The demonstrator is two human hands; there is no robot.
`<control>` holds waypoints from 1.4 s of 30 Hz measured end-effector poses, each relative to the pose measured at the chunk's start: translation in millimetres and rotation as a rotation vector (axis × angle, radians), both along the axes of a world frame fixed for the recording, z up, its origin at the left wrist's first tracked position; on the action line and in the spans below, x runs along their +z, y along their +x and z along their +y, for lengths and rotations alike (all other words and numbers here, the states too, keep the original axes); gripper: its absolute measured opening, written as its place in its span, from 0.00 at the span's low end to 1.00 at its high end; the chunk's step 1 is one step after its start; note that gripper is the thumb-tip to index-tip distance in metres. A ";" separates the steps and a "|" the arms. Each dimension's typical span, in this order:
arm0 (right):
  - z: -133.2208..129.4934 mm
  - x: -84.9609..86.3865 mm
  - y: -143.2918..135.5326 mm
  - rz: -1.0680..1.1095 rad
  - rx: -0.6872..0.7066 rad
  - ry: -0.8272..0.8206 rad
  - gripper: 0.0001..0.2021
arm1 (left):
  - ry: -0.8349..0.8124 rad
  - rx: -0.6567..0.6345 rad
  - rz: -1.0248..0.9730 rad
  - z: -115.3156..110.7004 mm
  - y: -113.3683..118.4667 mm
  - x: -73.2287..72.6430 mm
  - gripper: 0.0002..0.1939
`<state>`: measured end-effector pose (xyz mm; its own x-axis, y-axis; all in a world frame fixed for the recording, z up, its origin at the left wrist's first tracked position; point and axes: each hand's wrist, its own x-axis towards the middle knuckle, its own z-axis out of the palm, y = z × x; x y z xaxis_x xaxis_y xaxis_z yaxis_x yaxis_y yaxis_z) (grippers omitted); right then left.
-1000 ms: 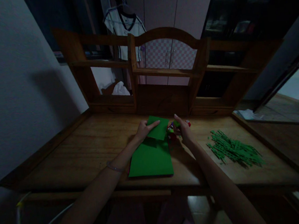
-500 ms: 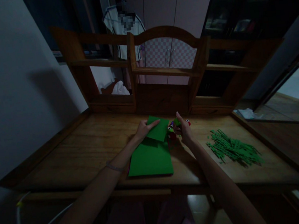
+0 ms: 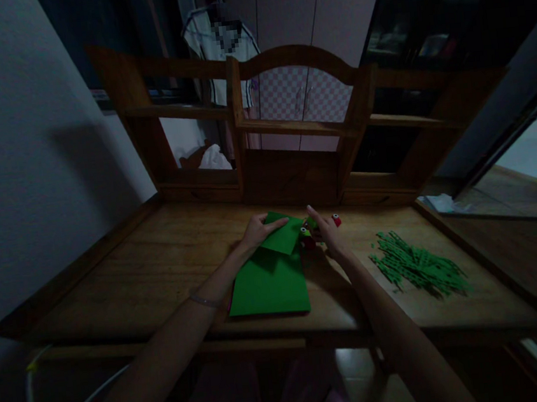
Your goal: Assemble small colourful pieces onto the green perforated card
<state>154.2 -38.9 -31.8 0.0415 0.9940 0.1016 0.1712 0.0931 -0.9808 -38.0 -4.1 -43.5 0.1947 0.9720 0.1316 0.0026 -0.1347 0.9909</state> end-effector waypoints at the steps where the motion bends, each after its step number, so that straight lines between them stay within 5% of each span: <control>1: 0.3 -1.7 -0.3 -0.010 -0.011 0.011 0.27 | 0.001 0.003 0.007 -0.4 -0.1 0.3 0.21; 13: -4.0 -1.7 -3.9 -0.073 -0.013 0.047 0.27 | 0.050 0.013 0.023 3.9 0.0 -5.4 0.20; 25: -11.7 6.6 -6.5 -0.172 0.024 0.134 0.27 | 0.025 0.024 0.037 -7.5 -1.5 11.9 0.20; 42: -10.3 5.6 -8.1 -0.222 0.024 0.152 0.26 | 0.008 -0.046 0.008 1.2 -2.1 -4.7 0.21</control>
<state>146.1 -49.3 -26.2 -0.0217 0.9670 0.2539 0.3764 0.2431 -0.8940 -40.1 -2.9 -48.2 0.2399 0.9610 0.1378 0.0037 -0.1429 0.9897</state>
